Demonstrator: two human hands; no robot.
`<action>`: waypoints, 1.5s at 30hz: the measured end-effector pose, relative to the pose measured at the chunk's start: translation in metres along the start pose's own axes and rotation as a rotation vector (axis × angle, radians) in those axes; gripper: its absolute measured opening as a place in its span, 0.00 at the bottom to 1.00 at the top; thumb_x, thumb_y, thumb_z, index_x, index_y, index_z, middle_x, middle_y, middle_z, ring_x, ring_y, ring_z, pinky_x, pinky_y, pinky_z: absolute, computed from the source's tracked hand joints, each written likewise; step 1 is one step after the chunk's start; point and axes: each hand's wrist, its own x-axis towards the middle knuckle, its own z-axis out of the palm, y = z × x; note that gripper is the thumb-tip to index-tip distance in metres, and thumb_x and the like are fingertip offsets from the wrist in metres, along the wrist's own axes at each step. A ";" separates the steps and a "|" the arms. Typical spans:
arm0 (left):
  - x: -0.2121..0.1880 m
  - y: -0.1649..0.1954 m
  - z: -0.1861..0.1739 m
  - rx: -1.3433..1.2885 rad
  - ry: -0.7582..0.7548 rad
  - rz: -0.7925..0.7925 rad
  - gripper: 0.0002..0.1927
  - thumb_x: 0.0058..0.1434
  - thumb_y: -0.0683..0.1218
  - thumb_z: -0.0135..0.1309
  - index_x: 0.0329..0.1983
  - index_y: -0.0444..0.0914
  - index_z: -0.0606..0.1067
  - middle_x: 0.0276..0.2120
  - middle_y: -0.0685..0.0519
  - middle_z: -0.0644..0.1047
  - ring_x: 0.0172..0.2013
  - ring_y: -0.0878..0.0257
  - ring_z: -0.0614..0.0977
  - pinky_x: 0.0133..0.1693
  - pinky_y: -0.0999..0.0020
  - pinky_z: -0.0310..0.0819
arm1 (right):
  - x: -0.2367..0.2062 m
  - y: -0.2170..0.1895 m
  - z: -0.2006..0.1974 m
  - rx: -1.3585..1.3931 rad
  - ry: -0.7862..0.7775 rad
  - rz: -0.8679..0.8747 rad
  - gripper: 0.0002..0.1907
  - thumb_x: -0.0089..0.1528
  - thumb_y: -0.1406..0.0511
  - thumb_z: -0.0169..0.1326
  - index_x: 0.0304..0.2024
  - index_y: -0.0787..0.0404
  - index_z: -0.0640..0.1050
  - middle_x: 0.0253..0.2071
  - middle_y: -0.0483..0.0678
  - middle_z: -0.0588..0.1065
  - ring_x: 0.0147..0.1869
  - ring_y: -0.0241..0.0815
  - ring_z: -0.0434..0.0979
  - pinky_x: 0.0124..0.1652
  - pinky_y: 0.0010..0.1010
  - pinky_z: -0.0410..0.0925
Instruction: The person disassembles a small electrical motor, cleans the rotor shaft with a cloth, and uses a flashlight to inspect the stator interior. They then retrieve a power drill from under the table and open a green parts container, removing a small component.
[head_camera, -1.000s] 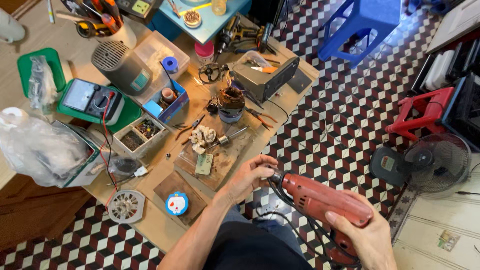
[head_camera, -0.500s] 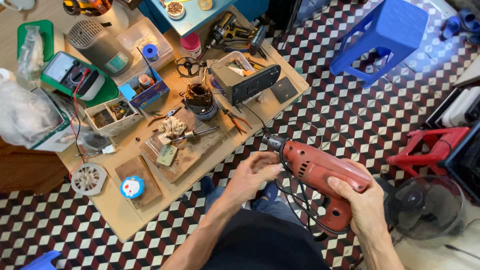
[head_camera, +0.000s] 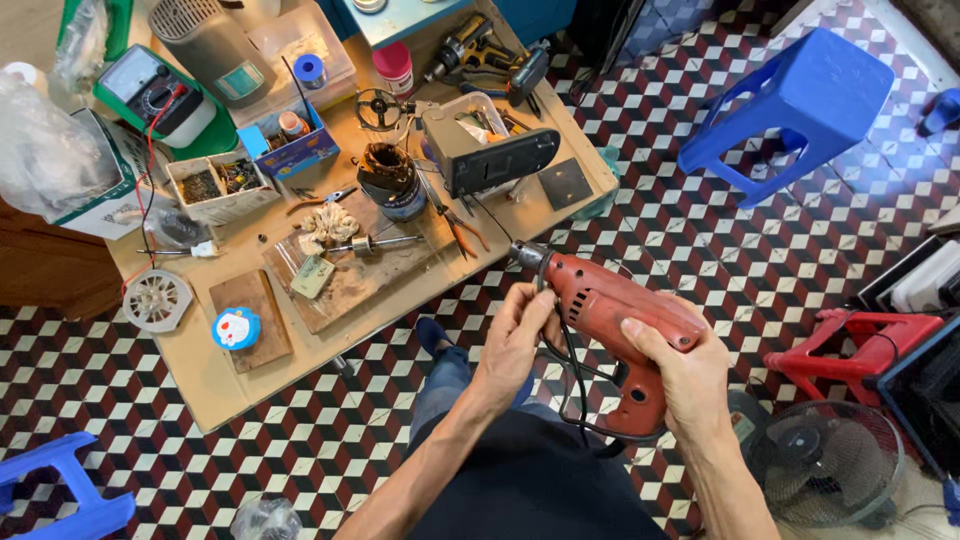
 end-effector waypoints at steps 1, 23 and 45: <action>0.001 0.002 0.002 -0.015 0.064 0.003 0.13 0.71 0.51 0.51 0.43 0.36 0.71 0.22 0.59 0.69 0.24 0.70 0.71 0.29 0.72 0.72 | -0.002 -0.001 -0.001 -0.024 -0.007 -0.008 0.29 0.55 0.67 0.65 0.57 0.69 0.75 0.50 0.51 0.79 0.48 0.37 0.80 0.48 0.27 0.75; 0.092 0.011 -0.092 0.698 0.659 0.294 0.15 0.67 0.52 0.55 0.40 0.33 0.77 0.27 0.53 0.77 0.28 0.64 0.75 0.32 0.66 0.70 | 0.006 -0.002 -0.079 -0.178 -0.192 0.262 0.33 0.49 0.65 0.67 0.56 0.69 0.76 0.45 0.53 0.80 0.43 0.40 0.80 0.43 0.35 0.75; -0.037 0.091 -0.040 -0.217 0.384 -0.222 0.34 0.56 0.58 0.62 0.62 0.39 0.69 0.47 0.52 0.77 0.43 0.60 0.82 0.46 0.61 0.79 | -0.011 0.003 0.111 -0.831 -0.522 -0.838 0.43 0.43 0.63 0.69 0.60 0.68 0.72 0.50 0.58 0.76 0.48 0.56 0.79 0.42 0.40 0.72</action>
